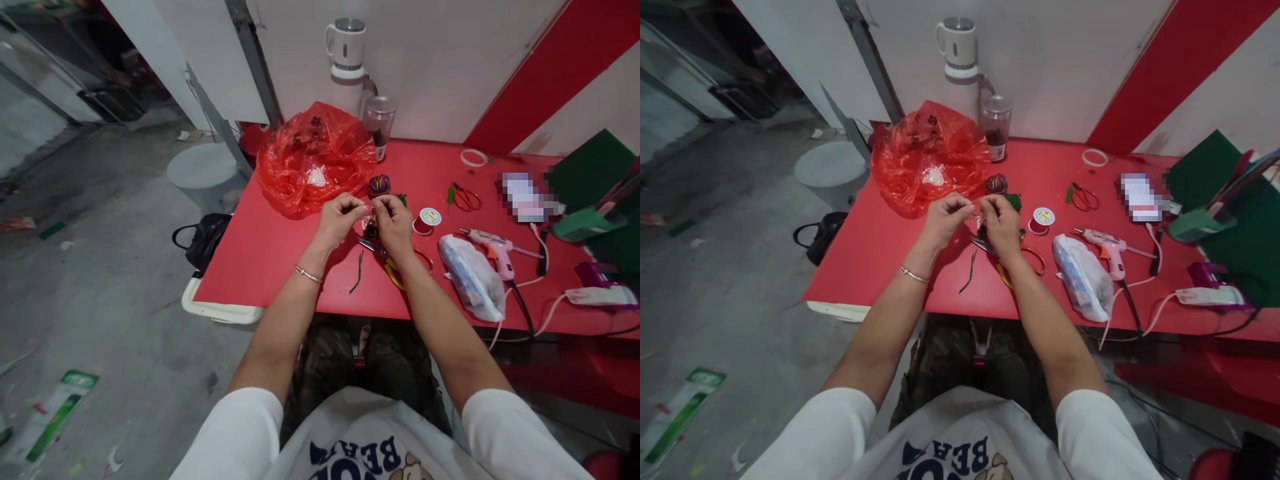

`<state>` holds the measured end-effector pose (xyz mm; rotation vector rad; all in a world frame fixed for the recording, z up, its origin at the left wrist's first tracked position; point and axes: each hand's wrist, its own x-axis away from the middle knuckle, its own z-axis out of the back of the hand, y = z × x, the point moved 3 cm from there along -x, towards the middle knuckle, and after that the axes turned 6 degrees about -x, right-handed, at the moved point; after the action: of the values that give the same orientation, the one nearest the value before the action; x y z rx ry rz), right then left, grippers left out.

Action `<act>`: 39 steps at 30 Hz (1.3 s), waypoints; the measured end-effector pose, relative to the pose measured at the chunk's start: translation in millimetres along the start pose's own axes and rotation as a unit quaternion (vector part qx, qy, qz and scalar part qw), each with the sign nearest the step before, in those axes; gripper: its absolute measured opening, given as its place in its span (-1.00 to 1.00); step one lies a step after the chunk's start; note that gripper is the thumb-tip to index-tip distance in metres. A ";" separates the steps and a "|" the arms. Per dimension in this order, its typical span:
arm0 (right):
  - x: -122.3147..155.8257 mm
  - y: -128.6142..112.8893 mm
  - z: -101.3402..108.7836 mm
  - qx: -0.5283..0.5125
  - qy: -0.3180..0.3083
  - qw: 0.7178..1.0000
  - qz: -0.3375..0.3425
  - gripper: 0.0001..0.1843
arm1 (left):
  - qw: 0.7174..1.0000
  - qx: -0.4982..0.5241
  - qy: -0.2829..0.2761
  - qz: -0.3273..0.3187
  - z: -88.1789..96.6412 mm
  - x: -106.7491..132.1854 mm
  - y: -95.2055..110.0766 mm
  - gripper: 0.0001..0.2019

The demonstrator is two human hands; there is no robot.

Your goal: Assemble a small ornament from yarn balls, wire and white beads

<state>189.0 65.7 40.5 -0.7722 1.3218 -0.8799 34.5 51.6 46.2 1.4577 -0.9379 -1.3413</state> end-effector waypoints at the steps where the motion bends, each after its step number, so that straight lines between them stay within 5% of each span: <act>1: 0.0 0.7 -0.1 -0.005 -0.002 1.000 -0.011 -0.61 | 1.000 0.014 -0.001 0.011 -0.2 0.3 0.5 -0.81; 9: 1.4 -0.3 -0.8 -0.031 0.002 0.999 -0.026 -0.56 | 0.992 0.087 -0.027 0.089 -3.3 4.2 2.4 -0.64; 18: 5.0 -10.7 -9.3 -0.175 -0.082 0.972 -0.131 -0.43 | 0.980 0.138 0.004 0.147 -1.5 4.2 -1.9 -0.57; 26: 2.2 -7.6 -7.3 -0.270 -0.100 0.925 -0.246 -0.42 | 0.980 0.149 -0.069 0.116 -1.2 4.6 4.5 -0.50; 39: 1.8 -10.3 -6.3 -0.284 -0.145 0.915 -0.248 -0.35 | 0.976 0.132 -0.135 0.106 3.9 7.0 12.3 -0.49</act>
<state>181.8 59.3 48.0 -1.6849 1.1321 -0.7249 32.0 40.9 55.9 1.3408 -1.4530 -1.3116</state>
